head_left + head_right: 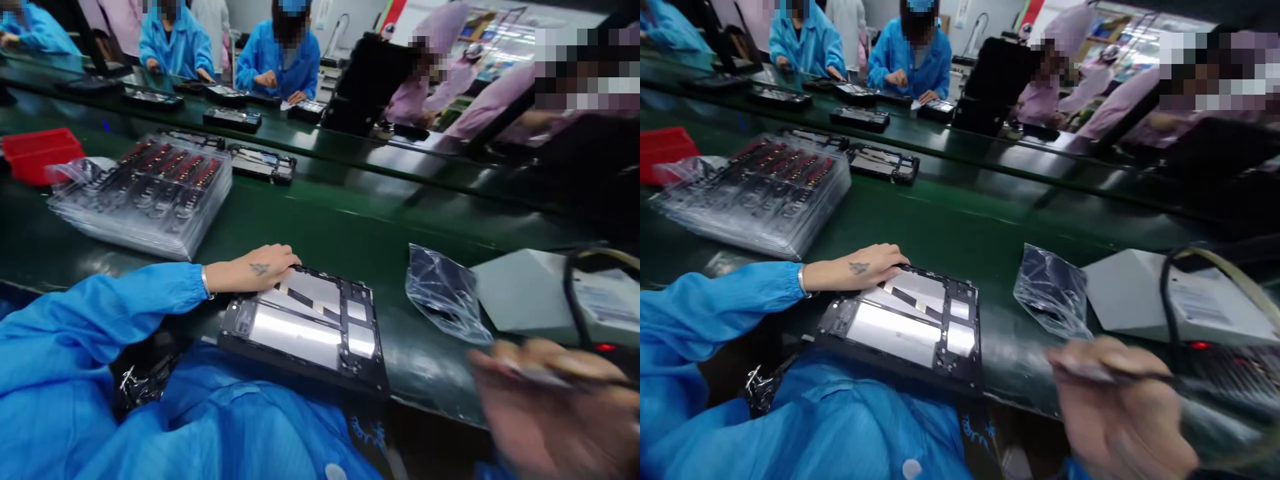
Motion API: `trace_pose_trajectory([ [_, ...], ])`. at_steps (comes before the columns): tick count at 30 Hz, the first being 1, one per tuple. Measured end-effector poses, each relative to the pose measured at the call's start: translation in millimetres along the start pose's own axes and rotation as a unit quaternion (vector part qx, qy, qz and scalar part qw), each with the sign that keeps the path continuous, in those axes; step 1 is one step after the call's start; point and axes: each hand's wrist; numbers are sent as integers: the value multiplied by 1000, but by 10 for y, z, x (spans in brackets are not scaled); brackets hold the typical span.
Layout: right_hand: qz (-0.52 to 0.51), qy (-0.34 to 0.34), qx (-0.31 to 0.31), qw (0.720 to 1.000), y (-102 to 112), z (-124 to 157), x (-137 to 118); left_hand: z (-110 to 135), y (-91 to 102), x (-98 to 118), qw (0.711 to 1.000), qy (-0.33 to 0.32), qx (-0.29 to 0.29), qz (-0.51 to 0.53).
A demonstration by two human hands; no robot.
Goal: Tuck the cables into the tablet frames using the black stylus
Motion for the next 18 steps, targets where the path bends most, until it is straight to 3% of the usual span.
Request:
trace_pose_trajectory([
  [2,-88,-32,-53,994,-472,-336,-51,47,-27,69,1000,-8,11,-9],
  [4,-56,-54,-99,992,-853,-569,20,123,-38,116,999,-21,23,-13],
  [7,-4,-78,-139,987,-1172,-692,273,211,-45,152,999,-27,38,-20],
  [11,70,-49,-159,984,-1222,-642,441,215,-21,193,998,-32,46,-26],
  [18,147,53,-208,966,-1190,-605,264,123,13,239,999,-18,2,-26],
])
Point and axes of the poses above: each hand's wrist, its own z-axis away from the middle knuckle, its own y-axis out of the back of the hand, x = y × z, and after that the axes turned 5 degrees about x, right-handed
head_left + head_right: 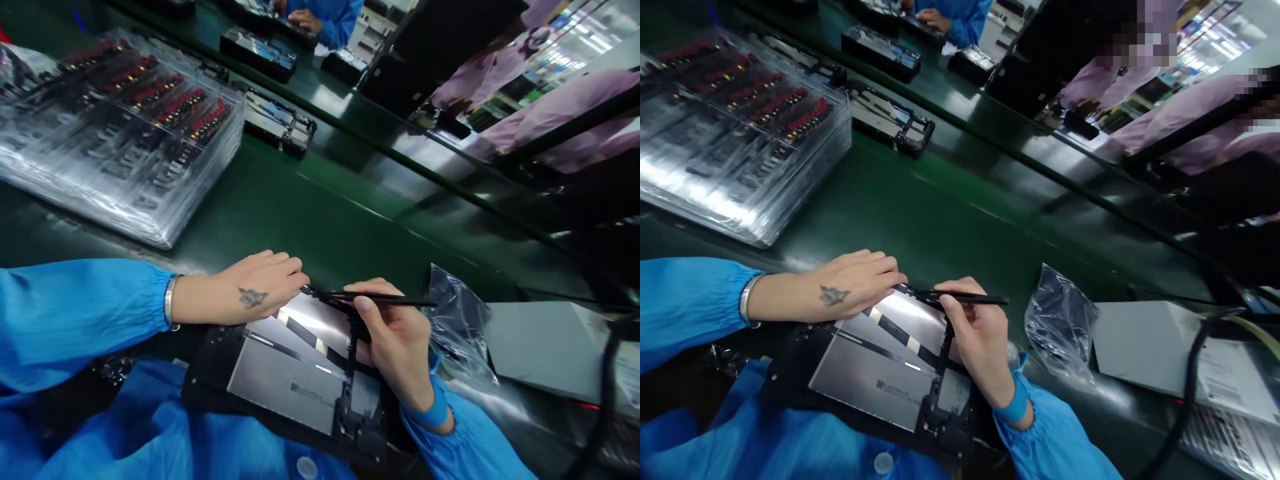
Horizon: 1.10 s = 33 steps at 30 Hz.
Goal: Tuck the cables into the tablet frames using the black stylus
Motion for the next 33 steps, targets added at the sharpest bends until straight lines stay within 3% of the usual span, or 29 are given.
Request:
trace_pose_trajectory([
  [3,9,7,-5,1000,2,-4,-15,-10,-51,-11,1000,8,-9,-10],
  [16,11,-12,-13,1000,-1,-36,-63,37,-157,-68,997,-22,75,3],
  [33,5,-16,-12,1000,-20,-56,-98,48,-244,-112,995,-35,95,6],
])
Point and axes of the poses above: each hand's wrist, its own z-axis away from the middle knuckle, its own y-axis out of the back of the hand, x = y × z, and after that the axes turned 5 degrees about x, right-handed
